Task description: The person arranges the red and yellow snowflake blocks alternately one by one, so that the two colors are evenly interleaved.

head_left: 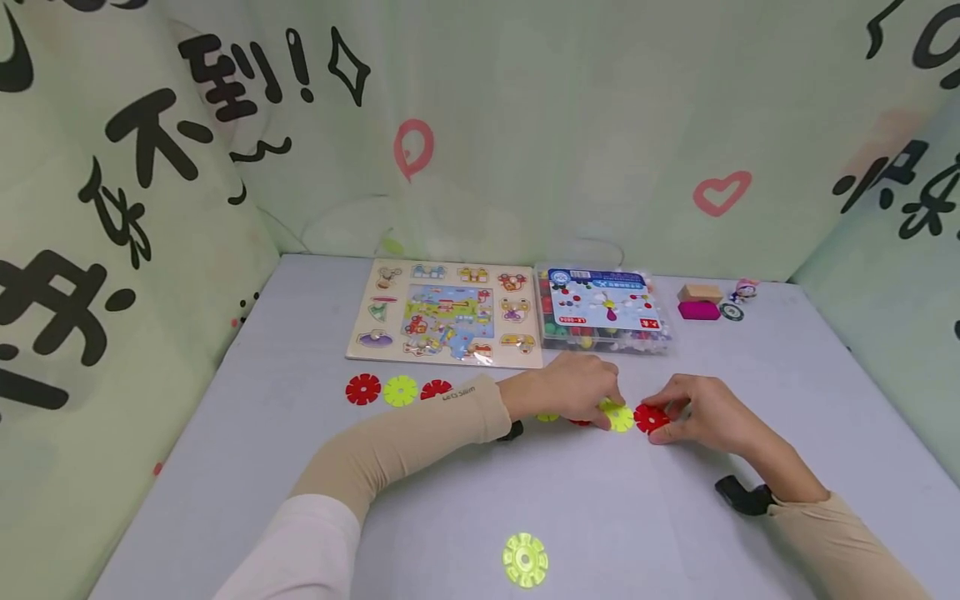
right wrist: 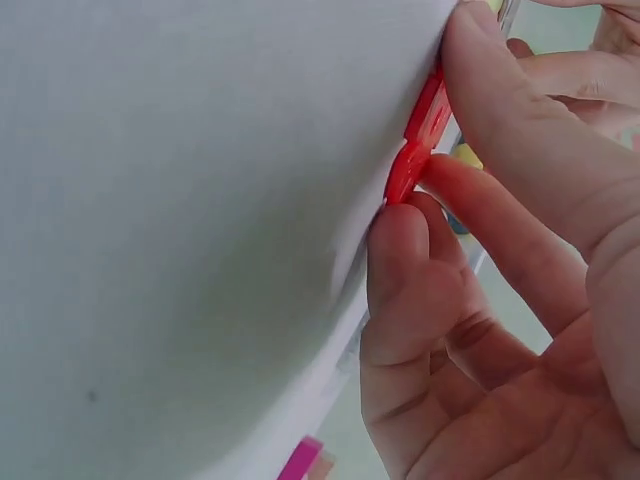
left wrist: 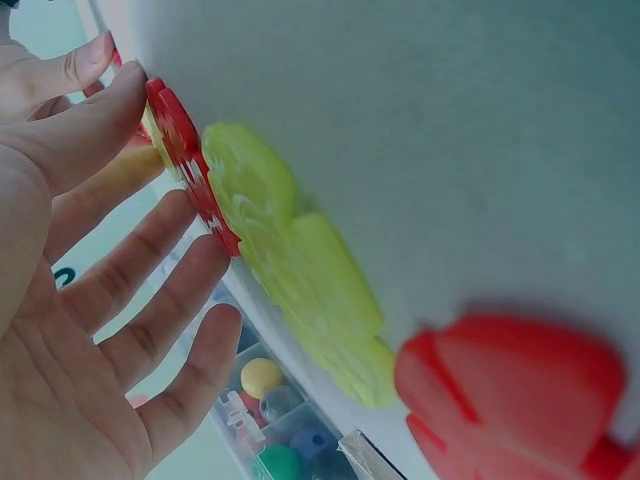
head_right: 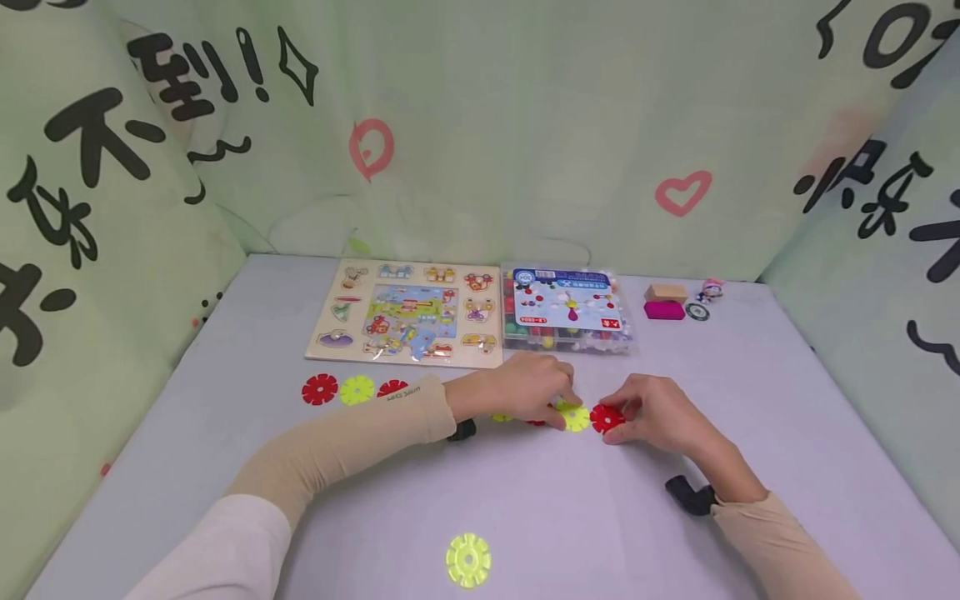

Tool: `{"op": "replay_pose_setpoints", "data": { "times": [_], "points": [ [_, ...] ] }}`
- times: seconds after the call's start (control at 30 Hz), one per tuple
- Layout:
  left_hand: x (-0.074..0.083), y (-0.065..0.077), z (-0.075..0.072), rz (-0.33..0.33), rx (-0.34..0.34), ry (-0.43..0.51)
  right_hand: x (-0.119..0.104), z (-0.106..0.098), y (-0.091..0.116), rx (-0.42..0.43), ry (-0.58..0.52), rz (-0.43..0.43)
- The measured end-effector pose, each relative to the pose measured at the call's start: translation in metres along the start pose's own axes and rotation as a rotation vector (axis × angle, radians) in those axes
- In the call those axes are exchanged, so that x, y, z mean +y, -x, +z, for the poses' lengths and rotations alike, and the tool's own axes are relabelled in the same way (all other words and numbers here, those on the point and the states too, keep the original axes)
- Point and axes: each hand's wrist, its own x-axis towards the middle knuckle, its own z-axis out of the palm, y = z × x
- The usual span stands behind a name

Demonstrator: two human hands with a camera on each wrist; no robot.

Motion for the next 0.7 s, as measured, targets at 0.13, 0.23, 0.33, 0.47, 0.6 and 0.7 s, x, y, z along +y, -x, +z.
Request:
{"op": "replay_pose_setpoints", "data": {
  "times": [0.13,0.23,0.33,0.47,0.6,0.7],
  "points": [
    [0.0,0.001,-0.001,-0.002,-0.001,0.008,-0.001,0.001,0.002,0.004,-0.002,0.026],
    [0.001,0.0,-0.002,-0.013,-0.011,0.024,-0.01,0.002,0.008,0.035,0.018,0.051],
    [0.003,-0.003,-0.002,-0.02,-0.021,0.049,-0.032,0.005,0.02,0.067,0.042,0.021],
    [0.005,-0.012,-0.004,-0.006,-0.021,0.096,-0.078,0.02,0.037,0.008,0.029,-0.142],
    [0.01,-0.021,-0.005,0.037,-0.016,0.119,-0.126,0.048,0.048,-0.13,0.024,-0.338],
    [0.015,-0.026,-0.005,0.056,-0.034,0.105,-0.15,0.068,0.054,-0.195,0.078,-0.507]
  ]
}}
